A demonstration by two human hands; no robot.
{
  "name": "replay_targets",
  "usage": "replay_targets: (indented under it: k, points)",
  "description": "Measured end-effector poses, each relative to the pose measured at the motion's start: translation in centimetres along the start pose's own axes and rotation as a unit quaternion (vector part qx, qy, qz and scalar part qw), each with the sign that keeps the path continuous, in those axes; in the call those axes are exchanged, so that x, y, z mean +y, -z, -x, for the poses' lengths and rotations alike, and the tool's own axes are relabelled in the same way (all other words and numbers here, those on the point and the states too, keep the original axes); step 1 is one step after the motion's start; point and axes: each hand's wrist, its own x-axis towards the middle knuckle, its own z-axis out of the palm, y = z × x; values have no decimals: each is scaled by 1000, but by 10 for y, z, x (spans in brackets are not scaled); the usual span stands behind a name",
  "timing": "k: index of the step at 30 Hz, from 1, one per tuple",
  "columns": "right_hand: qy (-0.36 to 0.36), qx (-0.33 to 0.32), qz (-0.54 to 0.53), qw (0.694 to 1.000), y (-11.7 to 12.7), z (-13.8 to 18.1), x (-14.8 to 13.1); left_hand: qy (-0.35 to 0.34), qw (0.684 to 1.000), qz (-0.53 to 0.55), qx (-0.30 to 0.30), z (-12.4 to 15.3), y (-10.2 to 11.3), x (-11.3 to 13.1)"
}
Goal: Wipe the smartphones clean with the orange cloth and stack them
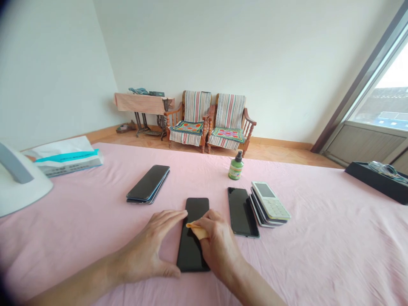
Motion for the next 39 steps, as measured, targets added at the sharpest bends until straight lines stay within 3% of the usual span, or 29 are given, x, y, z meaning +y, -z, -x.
replay_targets:
  k: [3,10,16,23,28,31,35,39]
  points:
    - [45,-20,8,999,-2,-2,-2,0,1000,-2,4,-1,-1,-1]
    - [130,-86,-6,988,2,30,-9,-22,999,-24,7,-2,-2,-1]
    - [84,-65,-5,994,1,19,-15,-27,999,-16,8,0,-2,-4]
    - [130,-76,-24,988,3,41,-21,-27,999,-15,10,-1,-2,-2]
    - [114,-79,-12,990,-1,33,-24,-30,999,-12,14,-2,-3,-3]
    - [127,-106,-13,986,6,30,-20,-26,1000,-13,9,-1,-2,-4]
    - [121,-91,-1,988,19,36,-11,-29,999,-13,-6,0,0,-5]
    - [131,-113,-5,985,16,39,-18,-28,1000,-3,4,-1,-1,-4]
